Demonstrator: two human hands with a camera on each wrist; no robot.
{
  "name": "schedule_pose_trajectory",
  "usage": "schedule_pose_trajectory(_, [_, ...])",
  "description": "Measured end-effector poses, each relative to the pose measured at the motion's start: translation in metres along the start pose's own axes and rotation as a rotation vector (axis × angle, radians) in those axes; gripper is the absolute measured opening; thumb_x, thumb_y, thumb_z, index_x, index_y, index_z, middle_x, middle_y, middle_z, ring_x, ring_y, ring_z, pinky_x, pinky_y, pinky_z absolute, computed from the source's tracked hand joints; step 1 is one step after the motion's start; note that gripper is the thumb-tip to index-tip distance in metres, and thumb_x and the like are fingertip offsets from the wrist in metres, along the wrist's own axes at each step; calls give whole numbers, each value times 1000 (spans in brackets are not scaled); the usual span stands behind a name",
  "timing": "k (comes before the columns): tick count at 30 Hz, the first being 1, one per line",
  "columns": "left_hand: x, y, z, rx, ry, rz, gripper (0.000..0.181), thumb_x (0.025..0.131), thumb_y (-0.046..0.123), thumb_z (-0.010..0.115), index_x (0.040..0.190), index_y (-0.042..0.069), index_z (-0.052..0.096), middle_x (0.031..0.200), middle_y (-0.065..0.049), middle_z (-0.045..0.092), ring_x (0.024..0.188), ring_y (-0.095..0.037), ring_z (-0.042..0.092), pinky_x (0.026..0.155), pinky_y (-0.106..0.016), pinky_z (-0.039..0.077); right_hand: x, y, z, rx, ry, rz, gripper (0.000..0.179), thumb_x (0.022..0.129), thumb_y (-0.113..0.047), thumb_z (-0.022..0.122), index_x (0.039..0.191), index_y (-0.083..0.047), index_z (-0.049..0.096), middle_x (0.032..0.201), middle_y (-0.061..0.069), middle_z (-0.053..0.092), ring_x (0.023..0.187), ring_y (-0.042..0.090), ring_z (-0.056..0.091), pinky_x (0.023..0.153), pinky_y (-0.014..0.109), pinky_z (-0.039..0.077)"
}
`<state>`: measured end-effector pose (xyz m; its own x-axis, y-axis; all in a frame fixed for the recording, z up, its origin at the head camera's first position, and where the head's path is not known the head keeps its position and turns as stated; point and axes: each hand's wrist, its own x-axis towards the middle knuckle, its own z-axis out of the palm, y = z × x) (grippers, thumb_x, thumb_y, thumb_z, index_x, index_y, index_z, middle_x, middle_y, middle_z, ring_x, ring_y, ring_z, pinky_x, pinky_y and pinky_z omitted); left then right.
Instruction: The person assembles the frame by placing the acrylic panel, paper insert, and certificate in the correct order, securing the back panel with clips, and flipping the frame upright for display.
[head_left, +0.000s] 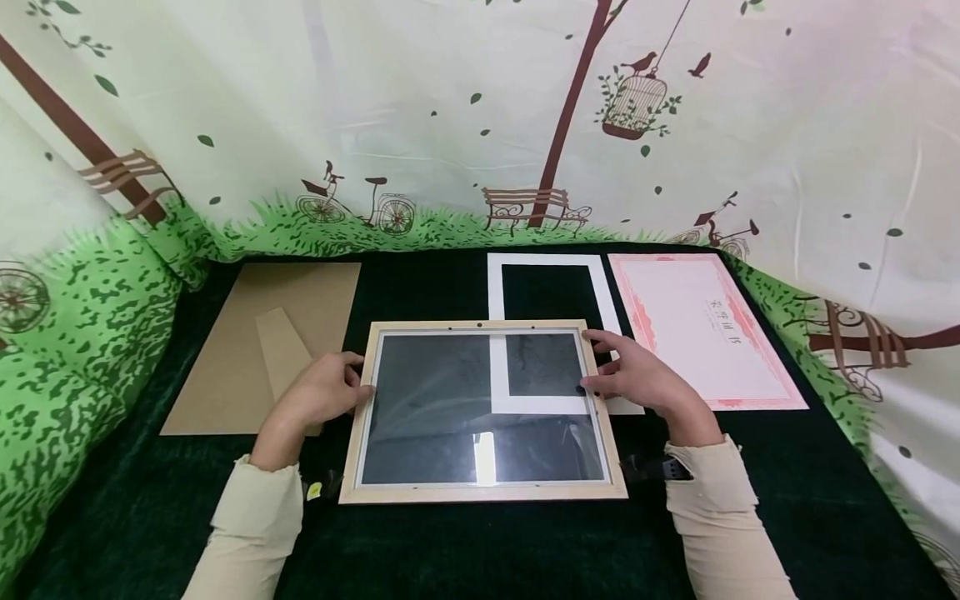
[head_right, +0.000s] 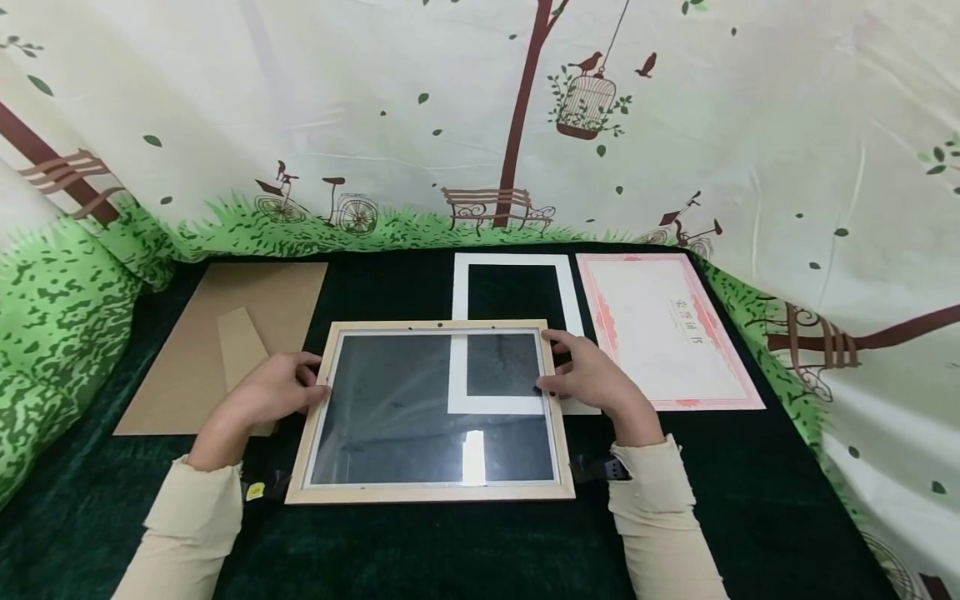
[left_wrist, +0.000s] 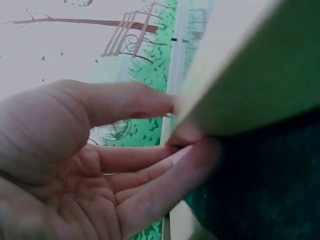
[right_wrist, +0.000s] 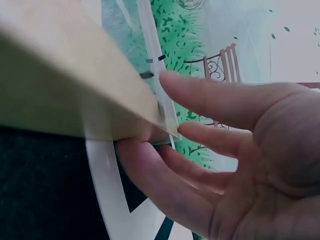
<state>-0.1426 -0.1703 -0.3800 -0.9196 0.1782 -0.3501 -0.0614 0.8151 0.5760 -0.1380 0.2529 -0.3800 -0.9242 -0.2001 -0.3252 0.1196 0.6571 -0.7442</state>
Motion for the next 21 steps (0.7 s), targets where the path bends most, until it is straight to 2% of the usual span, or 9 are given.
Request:
schedule_pose_trajectory(3, [1, 0, -1, -16, 20, 21, 53, 92, 15, 68, 136, -8, 52, 92, -15, 63, 71, -20, 55, 60, -29, 44, 0, 1, 0, 38, -24, 18, 78, 91, -6, 70, 156, -7, 28, 143, 28, 37, 99, 32, 66, 75, 39, 61])
schedule_pose_trajectory(7, [2, -2, -2, -98, 23, 88, 47, 95, 14, 64, 137, -5, 53, 113, -21, 66, 91, -27, 65, 78, -37, 57, 0, 2, -1, 38, 38, 59, 79, 89, -5, 70, 156, -7, 28, 142, 29, 40, 97, 30, 68, 72, 39, 61])
schedule_pose_trajectory(10, [2, -3, -2, -161, 24, 116, 42, 99, 14, 57, 138, -2, 53, 128, -24, 62, 107, -32, 65, 91, -45, 56, 1, 4, -2, 31, 85, 72, 81, 86, -3, 70, 156, -5, 28, 141, 29, 41, 93, 30, 70, 69, 38, 61])
schedule_pose_trajectory(13, [2, -3, -2, -186, 11, 118, 43, 100, 14, 58, 140, 0, 52, 134, -23, 58, 112, -34, 63, 93, -46, 55, 3, 4, -1, 22, 110, 56, 85, 83, -2, 69, 156, -2, 25, 146, 32, 34, 91, 32, 71, 66, 38, 61])
schedule_pose_trajectory(17, [-1, 0, -3, -126, -56, 155, 56, 93, 18, 70, 142, 1, 50, 139, -25, 51, 118, -37, 58, 88, -44, 55, 3, 4, 1, 3, 156, 79, 92, 82, -4, 69, 158, 2, 16, 153, 36, 21, 99, 39, 69, 66, 38, 61])
schedule_pose_trajectory(19, [-3, 2, -2, -54, -98, 179, 67, 87, 23, 78, 144, 3, 49, 148, -26, 41, 126, -40, 51, 93, -48, 52, 3, 3, 1, -5, 188, 92, 96, 82, -6, 70, 158, 1, 13, 154, 36, 20, 101, 40, 68, 66, 37, 61])
schedule_pose_trajectory(21, [-5, 3, 0, 13, -145, 193, 81, 79, 28, 85, 147, 5, 47, 157, -26, 25, 136, -44, 39, 102, -54, 46, 3, 3, 1, 1, 208, 82, 97, 82, -6, 71, 159, -2, 12, 154, 34, 23, 100, 38, 69, 66, 37, 61])
